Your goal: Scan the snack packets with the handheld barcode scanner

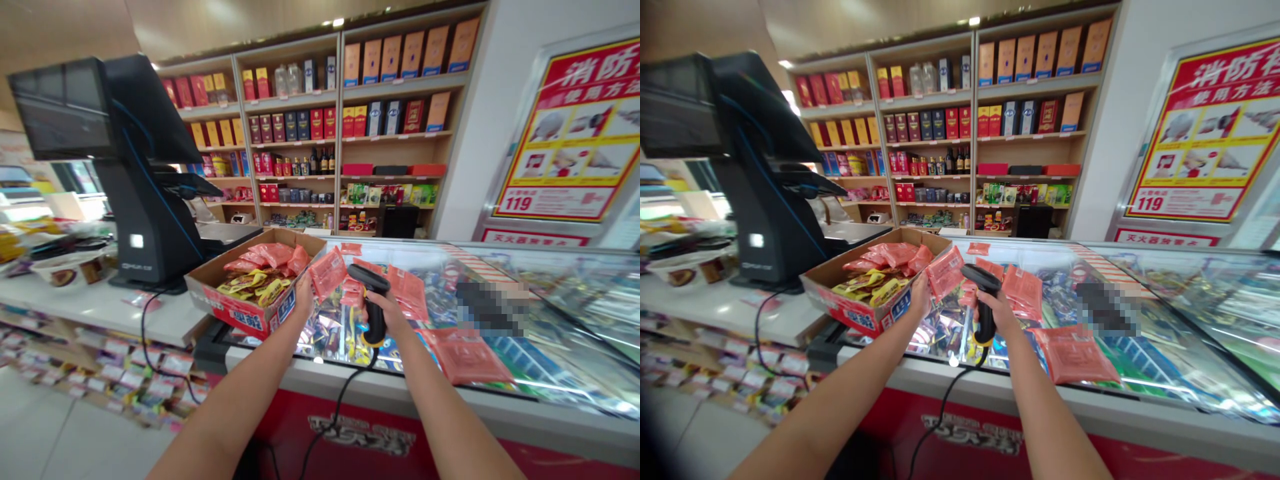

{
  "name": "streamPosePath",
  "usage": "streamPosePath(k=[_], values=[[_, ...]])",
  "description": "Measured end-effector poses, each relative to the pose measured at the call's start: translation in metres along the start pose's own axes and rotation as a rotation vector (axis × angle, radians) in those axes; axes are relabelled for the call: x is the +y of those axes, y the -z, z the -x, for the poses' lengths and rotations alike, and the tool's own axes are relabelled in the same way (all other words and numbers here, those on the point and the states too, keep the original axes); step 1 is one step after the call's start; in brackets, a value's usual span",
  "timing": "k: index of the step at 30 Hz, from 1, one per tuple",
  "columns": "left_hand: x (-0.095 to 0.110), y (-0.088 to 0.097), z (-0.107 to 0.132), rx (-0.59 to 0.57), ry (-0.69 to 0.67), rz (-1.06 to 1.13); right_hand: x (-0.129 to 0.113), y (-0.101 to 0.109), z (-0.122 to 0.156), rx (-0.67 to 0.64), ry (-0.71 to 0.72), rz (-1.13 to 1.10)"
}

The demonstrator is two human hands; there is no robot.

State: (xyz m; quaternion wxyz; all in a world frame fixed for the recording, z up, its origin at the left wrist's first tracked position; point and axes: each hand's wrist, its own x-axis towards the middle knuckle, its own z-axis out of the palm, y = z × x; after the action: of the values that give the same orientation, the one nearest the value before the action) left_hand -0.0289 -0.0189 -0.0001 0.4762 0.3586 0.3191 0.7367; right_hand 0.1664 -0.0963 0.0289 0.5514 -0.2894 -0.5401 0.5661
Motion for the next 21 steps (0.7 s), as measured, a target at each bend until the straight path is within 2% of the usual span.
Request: streamPosePath(k=[8,14,18,21], values=[[0.003,-0.002,0.002,-0.026,-0.033,0.022,0.004,0.002,-0.002,-0.017,0.023,0.029],[0.008,-0.005,0.008,-0.018,-0.035,-0.047,0.005,0.000,-0.003,0.028,0.026,-0.016],[0.024,-0.016,0.010,-0.009,-0.112,-0.097,-0.002,-0.006,-0.009,0.026,0.034,-0.061],[0.049,-0.028,-0.005,0.047,-0.135,-0.070,-0.014,-0.018,-0.023,0.001,0.020,-0.098]])
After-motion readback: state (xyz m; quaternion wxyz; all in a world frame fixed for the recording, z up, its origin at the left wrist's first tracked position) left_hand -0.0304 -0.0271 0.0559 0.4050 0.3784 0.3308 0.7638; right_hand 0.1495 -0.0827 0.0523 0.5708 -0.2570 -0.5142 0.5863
